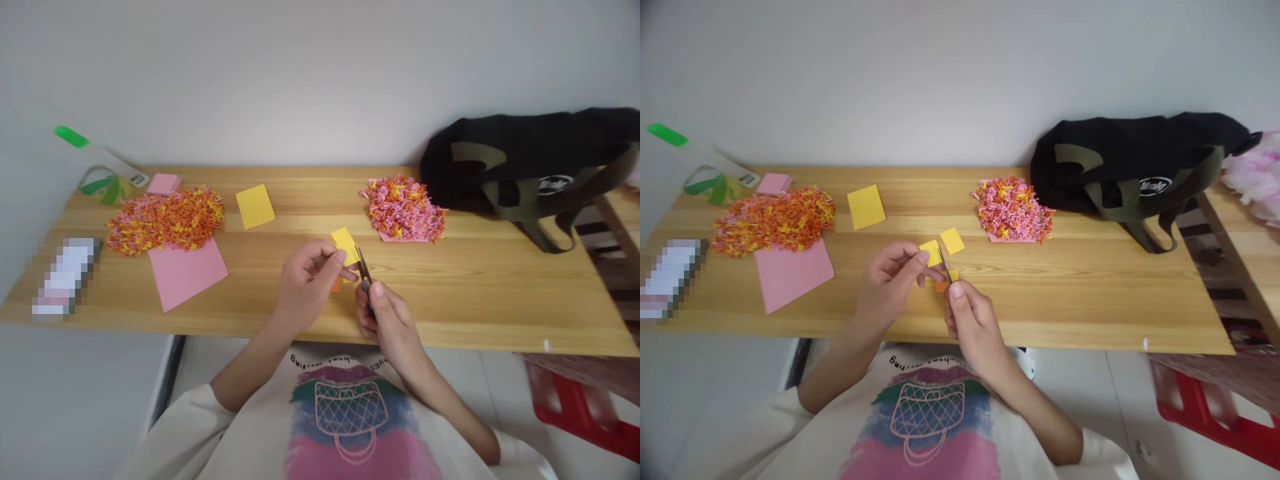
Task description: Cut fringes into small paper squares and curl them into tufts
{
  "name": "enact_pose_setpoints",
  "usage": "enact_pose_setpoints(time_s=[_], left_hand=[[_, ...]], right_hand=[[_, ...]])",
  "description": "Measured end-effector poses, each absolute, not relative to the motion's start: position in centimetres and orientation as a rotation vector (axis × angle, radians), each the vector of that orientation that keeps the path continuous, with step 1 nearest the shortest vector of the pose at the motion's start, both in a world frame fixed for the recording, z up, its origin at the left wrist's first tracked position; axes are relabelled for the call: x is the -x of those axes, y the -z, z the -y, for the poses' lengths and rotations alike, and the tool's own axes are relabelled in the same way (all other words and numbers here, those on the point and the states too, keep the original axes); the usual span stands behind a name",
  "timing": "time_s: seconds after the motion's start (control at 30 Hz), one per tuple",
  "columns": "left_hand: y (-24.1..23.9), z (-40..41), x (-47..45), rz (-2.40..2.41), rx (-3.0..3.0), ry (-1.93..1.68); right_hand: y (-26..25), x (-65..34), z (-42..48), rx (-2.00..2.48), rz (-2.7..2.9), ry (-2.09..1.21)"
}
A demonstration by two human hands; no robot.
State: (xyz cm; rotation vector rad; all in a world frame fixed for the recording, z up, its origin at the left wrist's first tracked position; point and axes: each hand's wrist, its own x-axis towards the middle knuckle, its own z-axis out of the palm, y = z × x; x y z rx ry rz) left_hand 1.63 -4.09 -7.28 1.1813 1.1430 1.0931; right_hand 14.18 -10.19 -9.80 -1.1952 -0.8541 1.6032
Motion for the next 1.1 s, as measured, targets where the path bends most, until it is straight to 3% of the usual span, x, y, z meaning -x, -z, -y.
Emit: enact_pose_setpoints(time_s=[1.1], left_hand=[[7.26,4.36,-1.52,-1.134,-1.201,-1.118]], right_hand=[[10.14,-14.44,10.37,1.261,1.002,-1.518]])
